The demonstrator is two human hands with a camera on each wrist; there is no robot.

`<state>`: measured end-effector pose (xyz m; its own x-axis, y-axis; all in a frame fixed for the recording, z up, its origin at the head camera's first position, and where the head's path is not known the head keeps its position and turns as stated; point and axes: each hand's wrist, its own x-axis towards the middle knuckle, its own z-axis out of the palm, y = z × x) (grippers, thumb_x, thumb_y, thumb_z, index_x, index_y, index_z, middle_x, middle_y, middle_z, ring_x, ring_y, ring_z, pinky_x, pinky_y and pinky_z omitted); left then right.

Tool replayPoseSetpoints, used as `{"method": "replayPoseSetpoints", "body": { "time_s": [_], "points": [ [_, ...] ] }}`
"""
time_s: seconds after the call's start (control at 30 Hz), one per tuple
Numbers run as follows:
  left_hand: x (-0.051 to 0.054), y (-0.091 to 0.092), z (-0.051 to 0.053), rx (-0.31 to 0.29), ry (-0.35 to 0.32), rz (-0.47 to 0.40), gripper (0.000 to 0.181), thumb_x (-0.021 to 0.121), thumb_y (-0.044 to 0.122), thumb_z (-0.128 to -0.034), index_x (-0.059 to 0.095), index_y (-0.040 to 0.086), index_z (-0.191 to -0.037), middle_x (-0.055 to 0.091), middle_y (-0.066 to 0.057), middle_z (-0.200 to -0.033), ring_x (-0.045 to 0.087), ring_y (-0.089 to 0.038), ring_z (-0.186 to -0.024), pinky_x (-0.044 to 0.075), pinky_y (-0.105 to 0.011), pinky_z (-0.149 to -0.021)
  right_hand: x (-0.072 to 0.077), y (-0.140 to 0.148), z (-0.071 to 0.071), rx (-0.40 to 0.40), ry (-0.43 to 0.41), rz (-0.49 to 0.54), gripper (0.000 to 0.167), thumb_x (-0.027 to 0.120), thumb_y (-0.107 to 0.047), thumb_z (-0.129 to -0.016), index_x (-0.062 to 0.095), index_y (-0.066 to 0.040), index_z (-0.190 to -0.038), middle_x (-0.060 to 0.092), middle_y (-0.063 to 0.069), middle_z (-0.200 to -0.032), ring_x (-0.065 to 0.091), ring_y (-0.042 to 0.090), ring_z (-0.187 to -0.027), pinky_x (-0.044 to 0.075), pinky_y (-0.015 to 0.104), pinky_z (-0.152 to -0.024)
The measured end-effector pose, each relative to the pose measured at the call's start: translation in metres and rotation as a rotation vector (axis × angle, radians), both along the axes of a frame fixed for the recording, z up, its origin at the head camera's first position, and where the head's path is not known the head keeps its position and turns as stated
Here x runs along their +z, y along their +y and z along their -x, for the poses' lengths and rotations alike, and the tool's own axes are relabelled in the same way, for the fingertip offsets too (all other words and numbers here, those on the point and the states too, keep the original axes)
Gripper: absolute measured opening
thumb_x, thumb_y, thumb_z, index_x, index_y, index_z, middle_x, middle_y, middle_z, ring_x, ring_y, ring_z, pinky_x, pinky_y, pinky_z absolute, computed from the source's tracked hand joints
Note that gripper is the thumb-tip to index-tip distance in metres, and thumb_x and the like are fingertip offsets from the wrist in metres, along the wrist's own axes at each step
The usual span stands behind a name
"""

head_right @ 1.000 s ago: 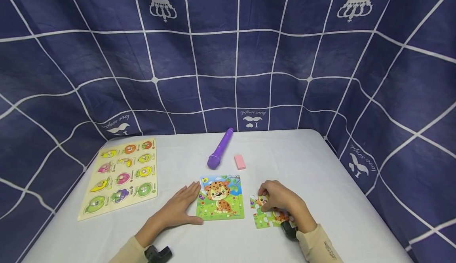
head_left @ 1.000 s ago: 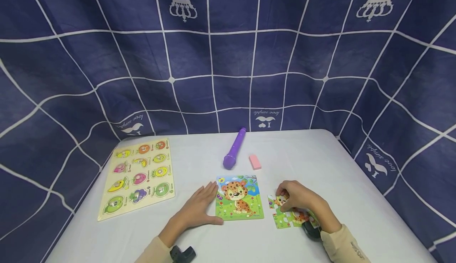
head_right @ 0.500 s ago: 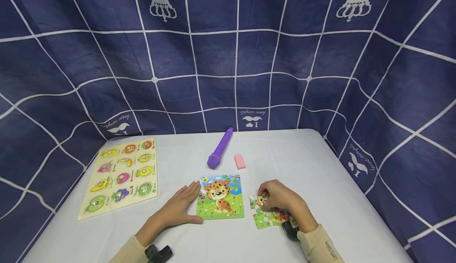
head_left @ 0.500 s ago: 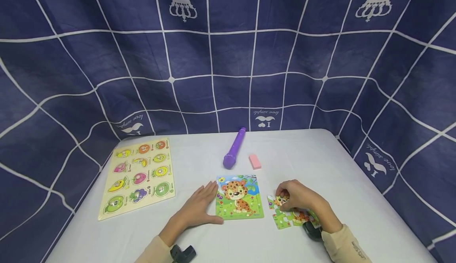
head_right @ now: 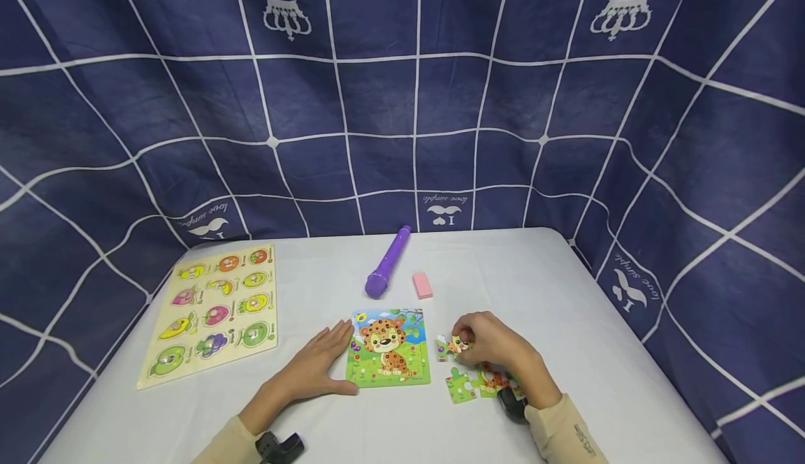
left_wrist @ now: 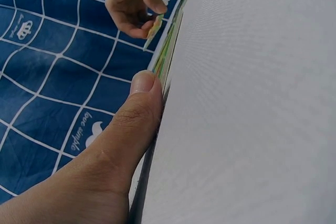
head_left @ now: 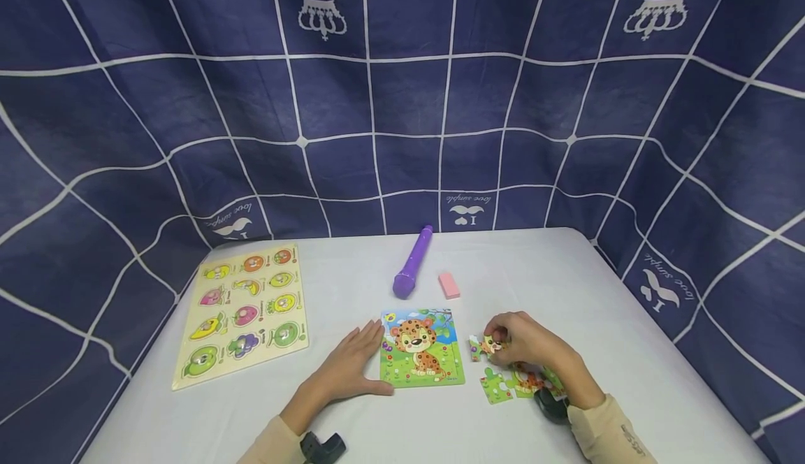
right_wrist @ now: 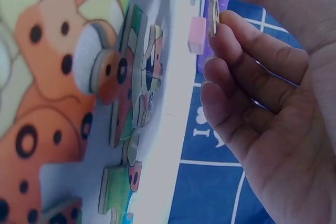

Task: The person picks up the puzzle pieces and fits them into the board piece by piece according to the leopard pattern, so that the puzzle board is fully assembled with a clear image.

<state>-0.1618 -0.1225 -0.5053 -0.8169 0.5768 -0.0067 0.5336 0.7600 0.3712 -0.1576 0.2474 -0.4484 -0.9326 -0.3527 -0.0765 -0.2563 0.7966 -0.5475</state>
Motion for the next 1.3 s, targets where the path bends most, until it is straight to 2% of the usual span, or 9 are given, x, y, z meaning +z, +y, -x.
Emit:
{"method": "replayPoseSetpoints", "body": {
  "time_s": [0.2, 0.77, 1.1, 1.3],
  "points": [
    [-0.001, 0.000, 0.000, 0.002, -0.002, 0.004, 0.120, 0.062, 0.081, -0.0689, 0.024, 0.006, -0.154, 0.019, -0.010, -0.163, 0.019, -0.026, -0.152, 0.017, -0.047, -0.124, -0.001, 0.002, 0.000, 0.028, -0.004, 0.033, 0.032, 0.085, -0.014, -0.068, 0.069, -0.009, -0.095, 0.059, -0.003, -0.079, 0.050, 0.008, -0.071, 0.044, 0.019, -0.059],
    [-0.002, 0.000, 0.000, 0.004, 0.009, 0.009, 0.120, 0.061, 0.082, -0.0688, 0.024, 0.006, -0.154, 0.019, -0.010, -0.163, 0.019, -0.026, -0.152, 0.018, -0.047, -0.124, -0.001, 0.000, 0.000, 0.043, 0.010, 0.051, 0.028, 0.084, -0.018, -0.073, 0.068, -0.011, -0.096, 0.057, -0.004, -0.078, 0.049, 0.006, -0.070, 0.043, 0.019, -0.058],
    [-0.001, -0.001, 0.000, 0.004, -0.003, 0.002, 0.120, 0.061, 0.082, -0.0689, 0.024, 0.006, -0.154, 0.019, -0.010, -0.163, 0.018, -0.025, -0.152, 0.017, -0.047, -0.124, -0.002, -0.005, 0.003, 0.084, 0.047, 0.056, 0.027, 0.082, -0.017, -0.075, 0.069, -0.009, -0.097, 0.058, -0.004, -0.079, 0.050, 0.007, -0.071, 0.044, 0.018, -0.059],
    [-0.002, 0.000, 0.001, 0.004, 0.005, 0.001, 0.120, 0.061, 0.082, -0.0686, 0.024, 0.006, -0.154, 0.019, -0.009, -0.163, 0.018, -0.025, -0.152, 0.017, -0.046, -0.124, -0.001, -0.013, 0.005, 0.110, 0.101, 0.030, 0.028, 0.082, -0.017, -0.074, 0.069, -0.009, -0.098, 0.058, -0.006, -0.079, 0.048, 0.005, -0.070, 0.044, 0.018, -0.060]
  ]
}}
